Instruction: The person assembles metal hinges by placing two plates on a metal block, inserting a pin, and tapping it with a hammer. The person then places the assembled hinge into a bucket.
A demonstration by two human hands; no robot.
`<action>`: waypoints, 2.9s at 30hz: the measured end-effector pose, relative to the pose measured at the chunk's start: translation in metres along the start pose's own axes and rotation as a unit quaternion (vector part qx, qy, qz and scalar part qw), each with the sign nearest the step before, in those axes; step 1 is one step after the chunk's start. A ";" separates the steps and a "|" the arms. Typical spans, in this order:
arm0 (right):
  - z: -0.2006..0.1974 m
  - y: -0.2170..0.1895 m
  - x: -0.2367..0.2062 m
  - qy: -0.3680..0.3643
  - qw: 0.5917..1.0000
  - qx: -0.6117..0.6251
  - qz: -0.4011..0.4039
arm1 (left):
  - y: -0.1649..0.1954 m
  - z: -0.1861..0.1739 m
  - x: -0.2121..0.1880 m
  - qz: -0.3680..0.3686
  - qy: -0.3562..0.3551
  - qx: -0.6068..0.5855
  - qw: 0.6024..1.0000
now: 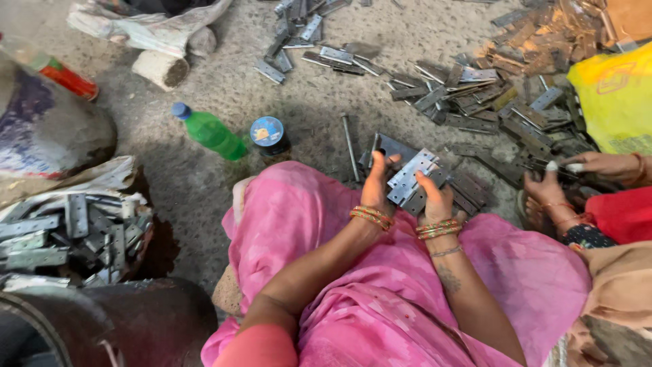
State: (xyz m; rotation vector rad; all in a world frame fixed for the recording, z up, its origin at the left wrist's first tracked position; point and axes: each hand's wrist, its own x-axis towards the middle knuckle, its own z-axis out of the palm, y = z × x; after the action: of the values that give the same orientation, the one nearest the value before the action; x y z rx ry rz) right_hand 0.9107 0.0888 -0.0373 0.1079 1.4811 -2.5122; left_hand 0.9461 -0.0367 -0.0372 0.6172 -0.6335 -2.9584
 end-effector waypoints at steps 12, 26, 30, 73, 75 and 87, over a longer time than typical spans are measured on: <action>0.015 0.006 -0.009 -0.067 0.979 -0.151 -0.116 | -0.029 -0.024 0.003 0.199 0.089 0.161 0.963; -0.019 0.007 0.016 -0.065 0.941 -0.331 0.007 | -0.051 -0.057 -0.004 0.081 0.009 0.512 0.855; -0.006 0.007 0.029 -0.119 0.939 -0.321 -0.009 | -0.054 -0.067 0.002 0.064 -0.021 0.413 0.908; 0.010 0.025 0.145 -0.466 0.851 -0.137 0.198 | 0.175 -0.005 -0.166 0.493 -0.010 0.048 0.869; 0.009 0.023 0.144 -0.437 0.860 -0.120 0.236 | 0.195 -0.002 -0.192 0.531 -0.010 0.047 0.846; -0.002 0.024 0.147 -0.373 0.883 -0.221 0.182 | 0.312 -0.030 -0.351 0.794 -0.015 -0.260 0.550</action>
State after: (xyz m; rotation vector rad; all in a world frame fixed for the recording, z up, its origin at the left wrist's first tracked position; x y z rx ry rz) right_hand 0.7731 0.0565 -0.0850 -0.5429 1.4496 -1.5749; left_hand 1.2706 -0.2870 0.1942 -0.1586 -0.0491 -1.1941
